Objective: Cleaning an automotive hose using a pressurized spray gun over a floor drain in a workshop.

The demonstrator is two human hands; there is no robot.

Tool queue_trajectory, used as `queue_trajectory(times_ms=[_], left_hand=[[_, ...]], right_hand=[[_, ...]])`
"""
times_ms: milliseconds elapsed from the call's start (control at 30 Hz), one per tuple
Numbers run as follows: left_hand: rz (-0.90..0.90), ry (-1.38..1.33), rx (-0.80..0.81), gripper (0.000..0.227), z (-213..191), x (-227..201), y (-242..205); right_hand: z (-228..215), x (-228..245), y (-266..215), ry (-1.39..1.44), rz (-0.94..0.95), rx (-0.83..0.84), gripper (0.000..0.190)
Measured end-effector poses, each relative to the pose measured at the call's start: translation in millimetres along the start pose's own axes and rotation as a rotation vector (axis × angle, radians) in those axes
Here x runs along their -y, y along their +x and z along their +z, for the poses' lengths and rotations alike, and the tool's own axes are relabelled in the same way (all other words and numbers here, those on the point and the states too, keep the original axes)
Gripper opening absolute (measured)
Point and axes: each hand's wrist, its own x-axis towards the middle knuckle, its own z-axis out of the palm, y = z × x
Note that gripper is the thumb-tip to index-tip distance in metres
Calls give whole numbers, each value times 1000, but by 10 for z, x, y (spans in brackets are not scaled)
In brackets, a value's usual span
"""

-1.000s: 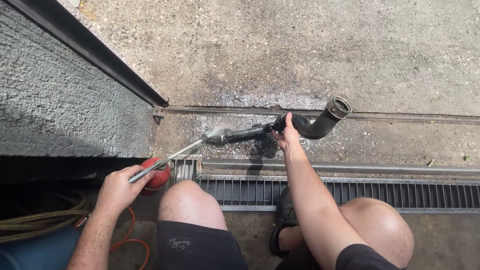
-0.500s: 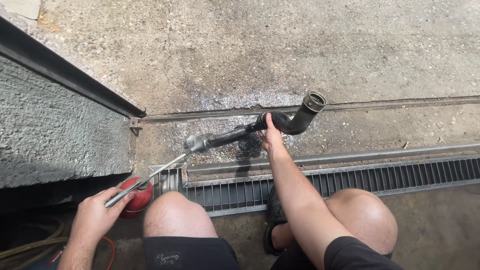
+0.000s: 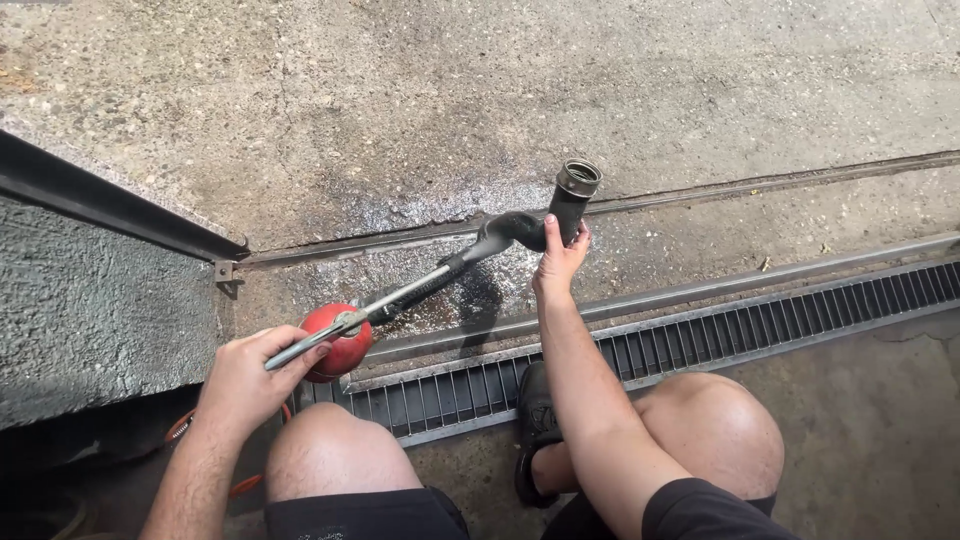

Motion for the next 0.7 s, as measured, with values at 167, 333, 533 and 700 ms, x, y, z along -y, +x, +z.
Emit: queue_trajectory(times_ms=[167, 333, 533, 700], left_hand=[[103, -53, 3, 13, 142, -212, 158], [162, 34, -28, 15, 209, -317, 257], [121, -30, 1, 17, 172, -426, 145], [171, -39, 9, 17, 169, -649, 92]], right_hand=[[19, 190, 162, -46, 71, 80, 35], [60, 315, 238, -19, 365, 33, 52], [-60, -29, 430, 80, 318, 31, 39], [32, 187, 297, 23, 312, 31, 39]])
